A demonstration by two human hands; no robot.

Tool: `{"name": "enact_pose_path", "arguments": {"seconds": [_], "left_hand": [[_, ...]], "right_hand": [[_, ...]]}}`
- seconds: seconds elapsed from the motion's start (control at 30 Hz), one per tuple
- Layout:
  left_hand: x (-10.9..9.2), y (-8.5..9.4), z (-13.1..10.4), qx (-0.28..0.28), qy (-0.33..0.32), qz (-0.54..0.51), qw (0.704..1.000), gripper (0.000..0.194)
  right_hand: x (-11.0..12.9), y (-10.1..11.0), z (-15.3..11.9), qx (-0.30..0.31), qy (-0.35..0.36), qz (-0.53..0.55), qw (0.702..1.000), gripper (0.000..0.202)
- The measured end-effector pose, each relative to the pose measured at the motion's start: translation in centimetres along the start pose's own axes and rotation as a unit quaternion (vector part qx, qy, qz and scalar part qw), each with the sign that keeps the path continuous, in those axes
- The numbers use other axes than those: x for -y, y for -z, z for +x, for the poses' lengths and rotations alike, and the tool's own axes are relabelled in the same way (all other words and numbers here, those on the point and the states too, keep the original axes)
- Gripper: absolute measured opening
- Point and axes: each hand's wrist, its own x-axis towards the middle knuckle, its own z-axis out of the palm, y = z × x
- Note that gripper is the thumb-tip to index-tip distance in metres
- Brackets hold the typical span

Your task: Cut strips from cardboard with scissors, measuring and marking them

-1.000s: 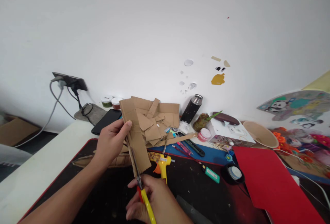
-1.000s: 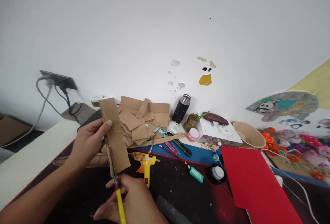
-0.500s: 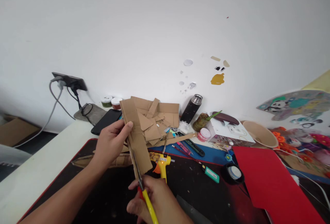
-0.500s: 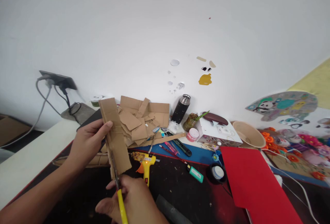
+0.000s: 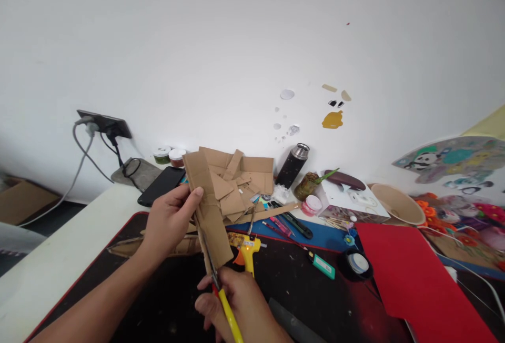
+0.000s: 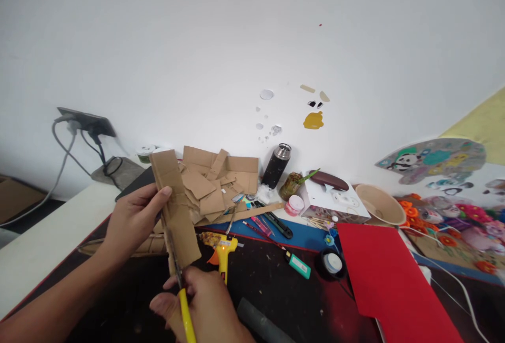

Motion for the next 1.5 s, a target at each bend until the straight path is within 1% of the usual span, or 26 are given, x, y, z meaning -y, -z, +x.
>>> {"name": "enact_pose_path", "arguments": {"seconds": [0.13,0.2,0.33,0.47,0.73,0.8,0.9,1.03,1.13,1.23,1.33,1.5], "left_hand": [[0.0,-0.2,-0.1,-0.003,0.017,-0.03,0.999,0.039],[0.0,-0.2,-0.1,-0.012,0.021,-0.04,0.999,0.038],[-0.1,-0.1,-0.1,-0.029,0.024,-0.033,0.999,0.04],[-0.2,-0.1,-0.2,-0.024,0.029,-0.032,0.999,0.04],[-0.1,-0.4,0.0,-0.016,0.039,-0.041,0.998,0.039],[-0.1,-0.4,0.0,-0.011,0.041,-0.038,0.998,0.039],[0.1,-0.4,0.0,-0.008,0.039,-0.043,0.998,0.04],[0.5,-0.4,0.0,-0.01,0.021,-0.032,0.999,0.04],[0.6,-0.5,0.0,-0.011,0.019,-0.027,0.999,0.043],[0.6,-0.4,0.1,-0.011,0.018,-0.03,0.999,0.043],[0.5,-0.2,0.2,-0.009,0.017,-0.041,0.999,0.039],[0.1,0.3,0.3,-0.017,-0.006,-0.024,1.0,0.04]], "right_hand": [[0.3,0.1,-0.2,0.012,0.011,0.005,1.0,0.09],[0.4,-0.1,-0.2,0.01,0.018,0.006,1.0,0.087],[0.3,-0.4,0.2,-0.013,0.014,-0.004,1.0,0.087],[-0.1,-0.5,0.2,-0.028,0.017,-0.02,0.999,0.076],[-1.4,-0.1,1.1,-0.085,0.054,-0.146,0.984,0.037],[-1.6,-0.2,1.3,-0.112,0.061,-0.172,0.977,0.029],[-1.9,-0.7,1.5,-0.146,0.059,-0.213,0.964,0.026],[-2.2,-1.3,1.7,-0.158,0.033,-0.24,0.957,0.026],[-1.7,-1.3,1.5,-0.135,0.036,-0.214,0.967,0.022],[-0.6,-0.7,0.9,-0.073,0.021,-0.16,0.984,0.021],[0.6,-0.1,0.3,-0.018,-0.006,-0.109,0.994,0.026],[1.3,0.3,0.0,0.036,0.011,-0.051,0.998,0.032]]}}
